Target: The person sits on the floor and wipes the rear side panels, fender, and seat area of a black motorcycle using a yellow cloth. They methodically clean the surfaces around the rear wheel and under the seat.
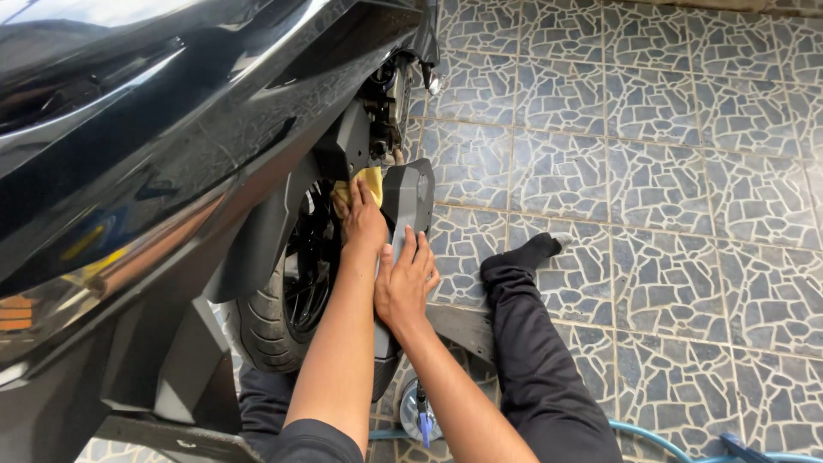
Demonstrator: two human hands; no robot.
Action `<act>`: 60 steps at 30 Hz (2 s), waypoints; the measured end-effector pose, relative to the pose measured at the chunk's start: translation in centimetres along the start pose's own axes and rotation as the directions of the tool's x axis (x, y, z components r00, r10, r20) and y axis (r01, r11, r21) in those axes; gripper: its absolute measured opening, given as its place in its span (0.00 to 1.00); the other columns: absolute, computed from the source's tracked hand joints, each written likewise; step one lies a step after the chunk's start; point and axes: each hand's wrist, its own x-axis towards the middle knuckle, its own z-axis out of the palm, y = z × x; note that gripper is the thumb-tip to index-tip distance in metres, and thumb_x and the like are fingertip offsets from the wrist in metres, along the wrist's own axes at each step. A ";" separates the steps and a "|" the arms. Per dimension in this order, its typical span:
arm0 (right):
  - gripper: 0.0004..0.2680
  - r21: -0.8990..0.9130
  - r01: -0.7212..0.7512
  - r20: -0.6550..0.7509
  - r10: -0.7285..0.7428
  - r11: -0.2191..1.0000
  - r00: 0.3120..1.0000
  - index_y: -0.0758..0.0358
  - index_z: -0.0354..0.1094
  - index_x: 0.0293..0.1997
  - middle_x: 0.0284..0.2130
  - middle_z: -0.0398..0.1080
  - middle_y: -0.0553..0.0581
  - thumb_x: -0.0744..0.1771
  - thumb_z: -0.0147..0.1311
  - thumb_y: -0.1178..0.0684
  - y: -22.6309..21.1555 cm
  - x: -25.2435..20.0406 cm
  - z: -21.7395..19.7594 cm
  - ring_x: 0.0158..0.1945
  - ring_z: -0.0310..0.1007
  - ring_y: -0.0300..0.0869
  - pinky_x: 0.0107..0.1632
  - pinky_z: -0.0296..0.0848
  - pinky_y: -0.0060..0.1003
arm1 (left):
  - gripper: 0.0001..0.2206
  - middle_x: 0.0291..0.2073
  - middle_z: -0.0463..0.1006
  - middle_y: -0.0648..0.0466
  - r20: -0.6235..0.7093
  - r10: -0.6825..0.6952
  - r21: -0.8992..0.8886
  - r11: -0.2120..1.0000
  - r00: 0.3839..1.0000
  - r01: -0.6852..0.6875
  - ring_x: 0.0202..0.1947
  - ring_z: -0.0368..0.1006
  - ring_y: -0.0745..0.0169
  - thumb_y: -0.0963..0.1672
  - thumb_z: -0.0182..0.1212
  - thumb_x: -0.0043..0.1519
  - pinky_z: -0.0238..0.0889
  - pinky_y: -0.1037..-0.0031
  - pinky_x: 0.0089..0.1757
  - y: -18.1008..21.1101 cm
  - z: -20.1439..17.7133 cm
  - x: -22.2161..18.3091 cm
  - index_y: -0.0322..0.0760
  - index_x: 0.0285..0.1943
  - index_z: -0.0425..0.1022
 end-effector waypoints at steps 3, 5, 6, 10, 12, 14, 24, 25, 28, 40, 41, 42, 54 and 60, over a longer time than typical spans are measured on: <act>0.20 0.002 -0.003 -0.024 0.003 1.000 1.000 0.52 0.46 0.74 0.67 0.50 0.65 0.73 0.31 0.39 0.7 0.0 0.4 0.71 0.46 0.57 0.67 0.43 0.59 | 0.30 0.80 0.41 0.51 -0.007 -0.009 -0.018 1.000 1.000 0.009 0.75 0.36 0.22 0.36 0.42 0.65 0.40 0.47 0.70 -0.1 -1.2 -1.1 0.36 0.79 0.46; 0.20 0.015 -0.005 -0.048 0.006 1.000 0.999 0.52 0.47 0.74 0.67 0.51 0.64 0.73 0.32 0.39 0.7 0.2 0.5 0.71 0.47 0.56 0.67 0.44 0.59 | 0.25 0.80 0.45 0.51 -0.039 0.017 -0.022 1.000 0.999 -0.018 0.75 0.43 0.24 0.36 0.41 0.67 0.47 0.48 0.70 -0.8 -2.3 -2.1 0.34 0.76 0.55; 0.20 0.015 -0.013 -0.038 0.014 1.000 0.999 0.52 0.47 0.74 0.67 0.51 0.64 0.73 0.32 0.38 0.7 0.1 0.5 0.71 0.47 0.56 0.67 0.44 0.60 | 0.21 0.79 0.49 0.50 0.010 -0.028 -0.032 0.999 1.000 0.028 0.72 0.50 0.25 0.37 0.39 0.67 0.53 0.48 0.66 -1.6 -2.6 -2.9 0.33 0.71 0.62; 0.20 -0.010 -0.036 -0.025 0.035 0.999 0.999 0.51 0.49 0.72 0.68 0.50 0.63 0.73 0.32 0.36 0.8 0.2 0.8 0.71 0.47 0.56 0.66 0.44 0.61 | 0.19 0.59 0.77 0.50 0.152 -0.178 -0.007 0.983 0.972 0.181 0.57 0.75 0.40 0.42 0.46 0.61 0.72 0.54 0.51 -4.0 -3.7 -5.8 0.46 0.61 0.75; 0.20 -0.010 -0.039 -0.017 0.039 0.999 0.999 0.51 0.49 0.72 0.68 0.50 0.62 0.73 0.31 0.36 0.8 0.1 0.7 0.71 0.46 0.56 0.67 0.44 0.61 | 0.20 0.55 0.79 0.51 0.150 -0.215 0.000 0.976 0.965 0.217 0.55 0.77 0.42 0.44 0.45 0.60 0.74 0.55 0.49 -6.7 -2.5 -6.1 0.48 0.59 0.77; 0.20 -0.007 -0.044 -0.008 0.044 0.999 0.999 0.50 0.49 0.72 0.68 0.49 0.61 0.73 0.31 0.35 0.7 0.1 0.8 0.72 0.46 0.55 0.67 0.44 0.61 | 0.21 0.50 0.81 0.51 0.148 -0.252 0.010 0.967 0.956 0.253 0.53 0.79 0.44 0.45 0.45 0.59 0.75 0.56 0.46 -8.7 -2.3 -7.1 0.50 0.58 0.78; 0.20 -0.037 -0.032 -0.029 0.031 0.999 0.999 0.52 0.51 0.71 0.68 0.50 0.62 0.73 0.32 0.35 1.0 0.1 1.0 0.71 0.47 0.56 0.65 0.47 0.63 | 0.23 0.63 0.71 0.33 -0.286 0.073 -0.217 0.966 0.956 -0.138 0.62 0.66 0.24 0.36 0.48 0.59 0.63 0.49 0.60 -2.6 -7.6 -13.8 0.28 0.66 0.70; 0.20 -0.026 -0.027 -0.037 0.026 0.999 0.999 0.53 0.52 0.71 0.68 0.50 0.63 0.73 0.33 0.35 1.1 0.2 1.1 0.71 0.48 0.57 0.65 0.48 0.63 | 0.25 0.66 0.69 0.35 -0.358 0.233 -0.137 0.945 0.904 -0.298 0.64 0.62 0.21 0.34 0.49 0.58 0.60 0.47 0.61 -1.2 -8.5 -14.1 0.28 0.68 0.69; 0.20 -0.023 -0.021 -0.041 0.020 1.000 0.999 0.53 0.52 0.71 0.68 0.51 0.63 0.73 0.33 0.35 1.2 0.1 1.1 0.71 0.48 0.57 0.65 0.48 0.64 | 0.27 0.70 0.65 0.38 -0.438 0.268 -0.111 0.931 0.858 -0.347 0.64 0.62 0.25 0.35 0.50 0.60 0.59 0.47 0.61 -1.2 -5.4 -10.0 0.30 0.73 0.62; 0.19 0.044 -0.066 0.028 0.065 0.997 0.998 0.53 0.54 0.70 0.69 0.49 0.62 0.73 0.29 0.39 -0.2 0.1 -0.4 0.71 0.48 0.58 0.65 0.51 0.60 | 0.28 0.78 0.51 0.46 -0.116 0.320 -0.182 0.924 0.940 -0.337 0.77 0.46 0.42 0.39 0.43 0.63 0.50 0.38 0.64 1.9 -1.5 0.4 0.33 0.77 0.54; 0.19 0.039 -0.073 0.035 0.072 0.997 0.997 0.53 0.54 0.70 0.69 0.49 0.62 0.73 0.29 0.39 0.0 0.1 -0.6 0.71 0.48 0.58 0.65 0.51 0.60 | 0.28 0.78 0.51 0.46 -0.107 0.315 -0.185 0.926 0.943 -0.330 0.77 0.46 0.42 0.39 0.43 0.63 0.50 0.38 0.64 1.8 -0.8 0.6 0.33 0.77 0.54; 0.19 0.048 -0.067 0.036 0.065 0.997 0.997 0.53 0.53 0.70 0.69 0.49 0.62 0.73 0.28 0.38 0.0 0.2 -0.5 0.71 0.48 0.59 0.65 0.50 0.61 | 0.26 0.74 0.58 0.44 -0.181 0.342 -0.143 0.918 0.922 -0.369 0.75 0.52 0.43 0.40 0.45 0.61 0.55 0.41 0.62 1.5 -0.6 0.9 0.33 0.73 0.59; 0.18 0.052 -0.057 -0.040 0.059 0.997 0.997 0.49 0.56 0.68 0.67 0.54 0.58 0.73 0.30 0.36 0.8 0.2 0.1 0.69 0.52 0.54 0.65 0.55 0.60 | 0.18 0.58 0.76 0.47 -0.117 0.190 -0.030 0.980 0.975 -0.195 0.61 0.71 0.45 0.40 0.46 0.61 0.68 0.58 0.56 0.9 -2.5 -2.9 0.37 0.60 0.72; 0.18 0.052 0.044 -0.147 -0.036 0.998 0.988 0.53 0.58 0.68 0.65 0.59 0.63 0.74 0.32 0.38 3.1 -0.2 1.8 0.69 0.58 0.56 0.67 0.55 0.60 | 0.16 0.59 0.76 0.38 -0.179 0.361 -0.055 0.925 0.915 -0.376 0.61 0.71 0.37 0.37 0.48 0.62 0.65 0.55 0.59 1.2 -9.4 -13.7 0.27 0.56 0.77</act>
